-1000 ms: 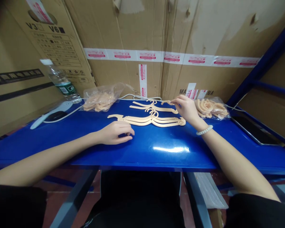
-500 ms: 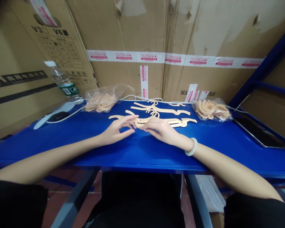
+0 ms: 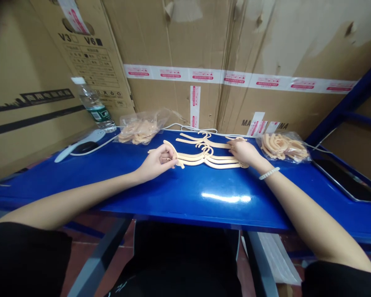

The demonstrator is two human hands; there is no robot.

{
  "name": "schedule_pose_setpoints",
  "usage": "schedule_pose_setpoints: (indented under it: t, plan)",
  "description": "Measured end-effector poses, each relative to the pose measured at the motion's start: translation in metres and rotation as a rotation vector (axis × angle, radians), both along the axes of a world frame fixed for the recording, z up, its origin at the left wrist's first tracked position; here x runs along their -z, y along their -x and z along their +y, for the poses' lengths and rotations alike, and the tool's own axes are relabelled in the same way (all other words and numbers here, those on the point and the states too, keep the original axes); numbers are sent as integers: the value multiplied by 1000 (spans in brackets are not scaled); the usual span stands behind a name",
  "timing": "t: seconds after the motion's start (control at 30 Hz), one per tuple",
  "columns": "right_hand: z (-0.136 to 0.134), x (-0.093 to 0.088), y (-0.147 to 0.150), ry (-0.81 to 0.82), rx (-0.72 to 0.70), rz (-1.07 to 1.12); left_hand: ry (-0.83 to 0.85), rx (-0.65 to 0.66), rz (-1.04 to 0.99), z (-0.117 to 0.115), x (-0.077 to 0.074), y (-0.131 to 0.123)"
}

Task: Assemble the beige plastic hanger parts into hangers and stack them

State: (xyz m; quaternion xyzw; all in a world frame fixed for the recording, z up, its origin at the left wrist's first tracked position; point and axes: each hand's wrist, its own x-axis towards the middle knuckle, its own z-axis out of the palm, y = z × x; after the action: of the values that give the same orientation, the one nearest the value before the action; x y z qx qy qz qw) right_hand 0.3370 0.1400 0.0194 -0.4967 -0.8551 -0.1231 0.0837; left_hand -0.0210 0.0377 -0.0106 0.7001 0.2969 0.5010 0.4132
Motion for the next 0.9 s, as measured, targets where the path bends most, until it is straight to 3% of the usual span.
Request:
schedule_pose_setpoints:
  t: [0.17, 0.43, 0.77, 0.9]
  plan:
    - [8, 4, -3, -48, -63, -8, 80, -12, -97, 4, -1, 2]
    - [5, 3, 0, -45, -96, 166, 136, -157, -139, 15, -6, 11]
    - [-33, -37, -15, 38, -70, 524, 252, -200, -296, 32, -4, 23]
    - [-38, -47, -21, 139, -90, 647, 315, -148, -378, 37, -6, 26]
